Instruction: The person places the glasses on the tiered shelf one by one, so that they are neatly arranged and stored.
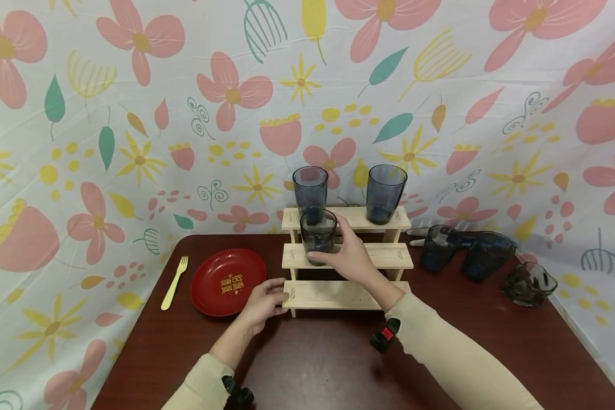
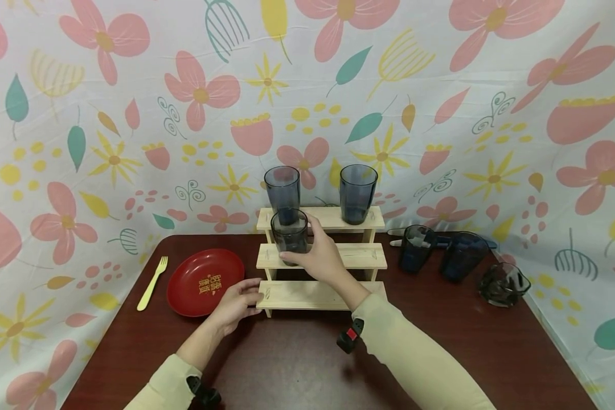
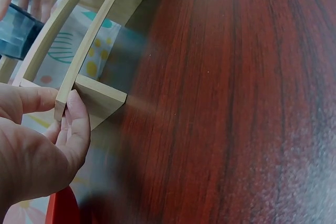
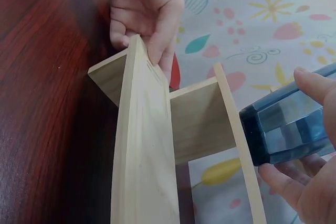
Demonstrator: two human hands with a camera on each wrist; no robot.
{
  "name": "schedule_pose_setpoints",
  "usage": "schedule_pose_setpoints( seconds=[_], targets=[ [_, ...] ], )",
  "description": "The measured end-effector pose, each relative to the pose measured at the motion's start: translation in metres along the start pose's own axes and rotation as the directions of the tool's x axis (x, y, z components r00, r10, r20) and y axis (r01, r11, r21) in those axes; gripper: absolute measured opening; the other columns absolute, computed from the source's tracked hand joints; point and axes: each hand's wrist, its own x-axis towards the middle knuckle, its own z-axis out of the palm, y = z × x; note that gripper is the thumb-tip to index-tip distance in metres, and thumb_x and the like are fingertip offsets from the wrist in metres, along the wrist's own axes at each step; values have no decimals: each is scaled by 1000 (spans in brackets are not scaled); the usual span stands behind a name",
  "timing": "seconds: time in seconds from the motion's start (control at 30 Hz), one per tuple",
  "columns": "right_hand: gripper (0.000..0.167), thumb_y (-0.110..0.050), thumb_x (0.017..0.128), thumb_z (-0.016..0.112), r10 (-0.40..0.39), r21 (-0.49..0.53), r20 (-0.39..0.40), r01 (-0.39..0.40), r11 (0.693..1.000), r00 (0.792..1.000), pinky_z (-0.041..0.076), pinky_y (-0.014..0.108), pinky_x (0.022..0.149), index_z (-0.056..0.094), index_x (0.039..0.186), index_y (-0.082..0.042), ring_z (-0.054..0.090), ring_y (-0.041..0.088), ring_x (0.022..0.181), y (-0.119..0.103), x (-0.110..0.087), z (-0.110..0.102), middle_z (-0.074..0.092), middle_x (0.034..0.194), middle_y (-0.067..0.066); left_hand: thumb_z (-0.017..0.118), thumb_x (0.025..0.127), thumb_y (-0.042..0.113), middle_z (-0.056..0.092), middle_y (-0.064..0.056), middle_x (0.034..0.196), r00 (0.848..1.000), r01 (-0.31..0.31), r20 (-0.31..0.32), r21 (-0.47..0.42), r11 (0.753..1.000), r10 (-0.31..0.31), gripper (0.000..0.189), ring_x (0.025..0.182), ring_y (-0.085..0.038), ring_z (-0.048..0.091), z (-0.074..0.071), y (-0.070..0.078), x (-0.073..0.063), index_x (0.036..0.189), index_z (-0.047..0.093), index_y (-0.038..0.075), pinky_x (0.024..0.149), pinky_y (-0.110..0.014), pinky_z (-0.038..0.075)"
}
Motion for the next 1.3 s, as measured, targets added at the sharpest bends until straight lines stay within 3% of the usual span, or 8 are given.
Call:
schedule_pose_setpoints(
  seconds=[0.43,0.7,0.87,1.0,1.13,1.3],
  targets=[
    [104,-34,81,91,47,6,24,-47,999,999,55,49,92,27,162,-27,57,32,124,-6,0,4,56,138,12,64,94,2,57,-26,126,1000,-4,-14,17,1000,5,58,88,-21,64,2,-1,-1,147,44,-11,73,-37,60],
    [103,-31,82,91,55,98,10,-55,994,998,52,54,100,28,163,-22,58,33,125,-1,-11,-10,53,141,11,64,94,1,57,-26,126,1000,-7,-10,10,1000,7,58,88,-21,64,3,1,-2,147,44,-11,72,-35,60],
    [97,-29,85,89,26,110,-28,-23,994,999,50,55,102,31,162,-23,56,32,128,2,-25,-26,52,142,11,65,95,2,57,-25,126,1000,8,-14,5,1000,-8,56,89,-21,64,4,2,-3,146,47,-9,73,-35,59],
    [91,-22,87,87,-17,95,-114,28,995,993,50,55,101,33,160,-22,56,32,127,7,-37,-41,52,143,13,64,94,2,58,-24,126,1000,1,-18,11,1000,-1,57,88,-21,64,3,1,-1,147,46,-10,73,-36,60],
    [86,-10,87,86,-90,17,-275,99,995,957,54,53,95,39,158,-14,60,33,121,17,-48,-56,56,139,15,64,94,2,58,-24,125,1000,-5,-22,15,1000,5,58,88,-21,64,2,-2,0,147,45,-11,73,-37,60],
    [74,-4,87,84,-145,-71,-475,126,989,868,55,38,89,48,151,-9,63,34,113,34,-58,-79,61,132,16,64,94,1,58,-24,125,1000,-5,-21,14,1000,6,58,88,-22,64,2,-2,0,147,44,-11,73,-37,60]
  ],
)
